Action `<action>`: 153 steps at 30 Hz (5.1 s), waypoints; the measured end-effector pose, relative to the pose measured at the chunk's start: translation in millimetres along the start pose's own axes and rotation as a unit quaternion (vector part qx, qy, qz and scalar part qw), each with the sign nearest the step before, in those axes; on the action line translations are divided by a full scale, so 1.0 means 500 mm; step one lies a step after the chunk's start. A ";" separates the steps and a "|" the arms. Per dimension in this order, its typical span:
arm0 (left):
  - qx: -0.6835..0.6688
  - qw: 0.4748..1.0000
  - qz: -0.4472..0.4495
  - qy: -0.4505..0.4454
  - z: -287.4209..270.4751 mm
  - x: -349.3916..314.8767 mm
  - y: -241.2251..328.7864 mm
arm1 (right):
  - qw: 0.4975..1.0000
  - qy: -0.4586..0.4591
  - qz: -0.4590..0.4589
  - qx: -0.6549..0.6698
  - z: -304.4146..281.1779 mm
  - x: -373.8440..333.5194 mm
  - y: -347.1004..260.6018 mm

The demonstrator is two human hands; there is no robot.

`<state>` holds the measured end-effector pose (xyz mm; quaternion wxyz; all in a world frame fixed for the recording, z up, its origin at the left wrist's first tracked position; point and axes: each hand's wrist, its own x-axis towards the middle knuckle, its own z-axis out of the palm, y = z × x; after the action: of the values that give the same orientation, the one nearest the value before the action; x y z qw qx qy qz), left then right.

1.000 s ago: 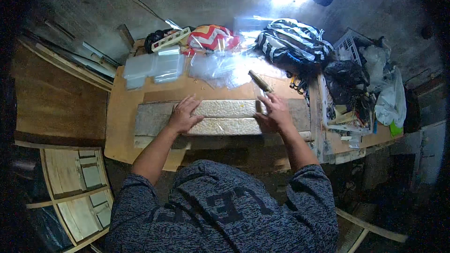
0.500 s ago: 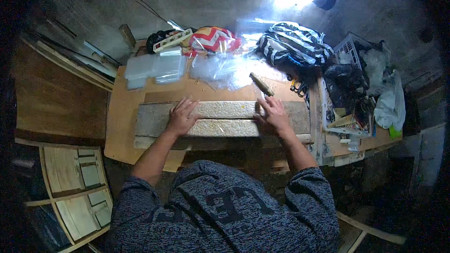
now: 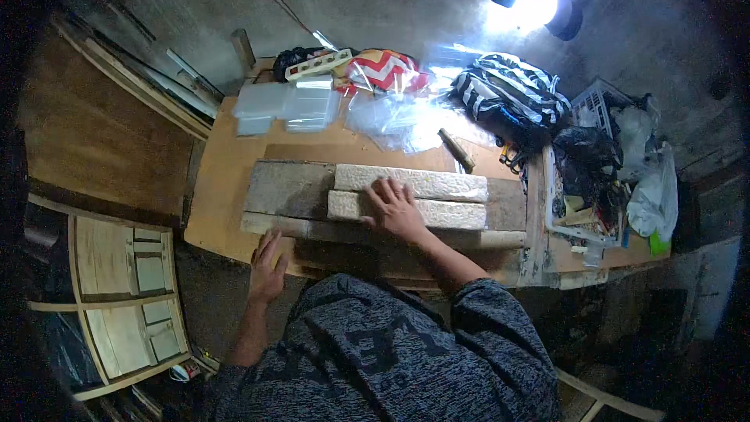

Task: The person places a wooden board holding wrapped food packets onto a table, perforates the plastic wrapping with a pointed tool, and transfers the board onto a rack. The person then brings another board of wrapped packets from the rack to the table and perforates them with the tool.

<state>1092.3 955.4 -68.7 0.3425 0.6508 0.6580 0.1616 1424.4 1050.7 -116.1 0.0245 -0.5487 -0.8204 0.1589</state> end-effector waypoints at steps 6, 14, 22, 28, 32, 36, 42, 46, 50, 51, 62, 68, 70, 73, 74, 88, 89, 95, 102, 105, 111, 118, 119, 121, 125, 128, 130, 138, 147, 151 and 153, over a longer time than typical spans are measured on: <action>-0.027 0.999 -0.011 0.026 -0.047 -0.029 -0.086 | 0.998 0.019 0.057 -0.012 -0.002 -0.016 -0.045; -0.054 0.995 0.085 -0.012 -0.131 0.024 -0.148 | 0.979 0.112 0.162 -0.046 0.003 -0.094 -0.051; -0.089 0.986 0.137 -0.037 -0.163 0.073 -0.219 | 0.978 0.107 0.165 -0.066 0.029 -0.028 -0.098; -0.106 0.982 0.154 -0.009 -0.099 0.086 -0.180 | 0.943 0.195 0.268 0.021 0.020 -0.074 0.015; -0.086 0.987 0.134 -0.017 -0.043 0.094 -0.079 | 0.909 0.162 0.352 0.154 -0.015 -0.126 0.144; -0.060 0.986 0.157 0.007 0.068 0.122 0.034 | 0.875 0.202 0.291 0.331 -0.017 -0.190 0.287; -0.019 0.994 0.102 0.035 0.240 0.127 0.151 | 0.903 0.209 0.212 0.308 -0.032 -0.233 0.396; 0.018 0.994 0.082 0.069 0.307 0.101 0.212 | 0.911 0.204 0.280 0.224 -0.094 -0.244 0.443; 0.100 0.991 0.074 0.059 0.328 0.100 0.272 | 0.918 0.274 0.204 0.199 -0.072 -0.169 0.570; 0.095 0.991 0.072 0.053 0.332 0.107 0.288 | 0.927 0.256 0.199 0.187 -0.076 -0.148 0.594; 0.161 0.985 0.061 0.028 0.344 0.355 0.391 | 0.951 -0.021 0.237 0.198 -0.140 0.041 0.686; 0.208 0.977 0.045 -0.016 0.393 0.497 0.401 | 0.965 0.046 0.227 0.122 -0.078 0.092 0.788; 0.174 0.982 0.070 0.002 0.411 0.518 0.387 | 0.965 0.049 0.224 0.124 -0.066 0.096 0.826; 0.160 0.985 0.069 0.005 0.422 0.528 0.386 | 0.931 0.191 0.204 0.234 -0.118 0.061 0.817; 0.158 0.985 0.069 0.000 0.433 0.530 0.387 | 0.924 0.184 0.218 0.255 -0.155 0.034 0.807; 0.213 0.968 0.122 0.051 0.549 0.274 0.401 | 0.852 0.283 0.218 0.384 -0.266 -0.392 0.677; 0.203 0.971 0.110 0.068 0.548 0.261 0.389 | 0.839 0.314 0.213 0.389 -0.267 -0.408 0.649; 0.140 0.980 0.072 0.120 0.518 0.203 0.359 | 0.932 0.214 0.170 0.240 -0.272 -0.460 0.560; 0.022 0.989 0.034 0.143 0.489 0.156 0.313 | 0.952 0.209 0.131 0.180 -0.264 -0.439 0.491; -0.006 0.989 0.012 0.148 0.480 0.139 0.280 | 0.959 0.243 0.056 0.139 -0.262 -0.415 0.450; -0.076 0.987 -0.002 0.140 0.448 0.122 0.269 | 0.956 0.231 0.008 0.182 -0.231 -0.367 0.391; -0.099 0.985 -0.002 0.143 0.421 0.104 0.242 | 0.933 0.265 -0.061 0.236 -0.215 -0.302 0.311; -0.093 0.984 0.021 0.153 0.416 0.098 0.234 | 0.937 0.257 -0.053 0.232 -0.212 -0.294 0.300; -0.105 0.983 0.016 0.149 0.409 0.091 0.226 | 0.926 0.268 -0.036 0.262 -0.198 -0.286 0.281; -0.117 0.981 0.012 0.151 0.394 0.083 0.212 | 0.959 0.164 -0.078 0.217 -0.188 -0.238 0.240; -0.120 0.983 -0.023 0.133 0.374 0.067 0.208 | 0.923 0.277 -0.070 0.256 -0.197 -0.217 0.181; -0.115 0.982 -0.007 0.150 0.373 0.064 0.188 | 0.919 0.268 -0.084 0.276 -0.200 -0.203 0.147; -0.131 0.976 0.038 0.170 0.348 0.029 0.147 | 0.963 0.150 -0.114 0.192 -0.179 -0.159 0.062; -0.156 0.979 -0.021 0.129 0.302 -0.017 0.147 | 0.946 0.159 -0.117 0.257 -0.186 -0.142 -0.069; -0.201 0.972 -0.027 0.122 0.304 -0.022 0.140 | 0.945 0.176 -0.114 0.252 -0.173 -0.119 -0.058; -0.197 0.972 -0.020 0.128 0.300 -0.027 0.135 | 0.932 0.210 -0.060 0.289 -0.180 -0.110 -0.053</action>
<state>1240.8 914.4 -127.8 0.3804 0.5312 0.6645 0.3627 1441.9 1012.8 -15.8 0.3634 -0.4889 -0.7463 0.2682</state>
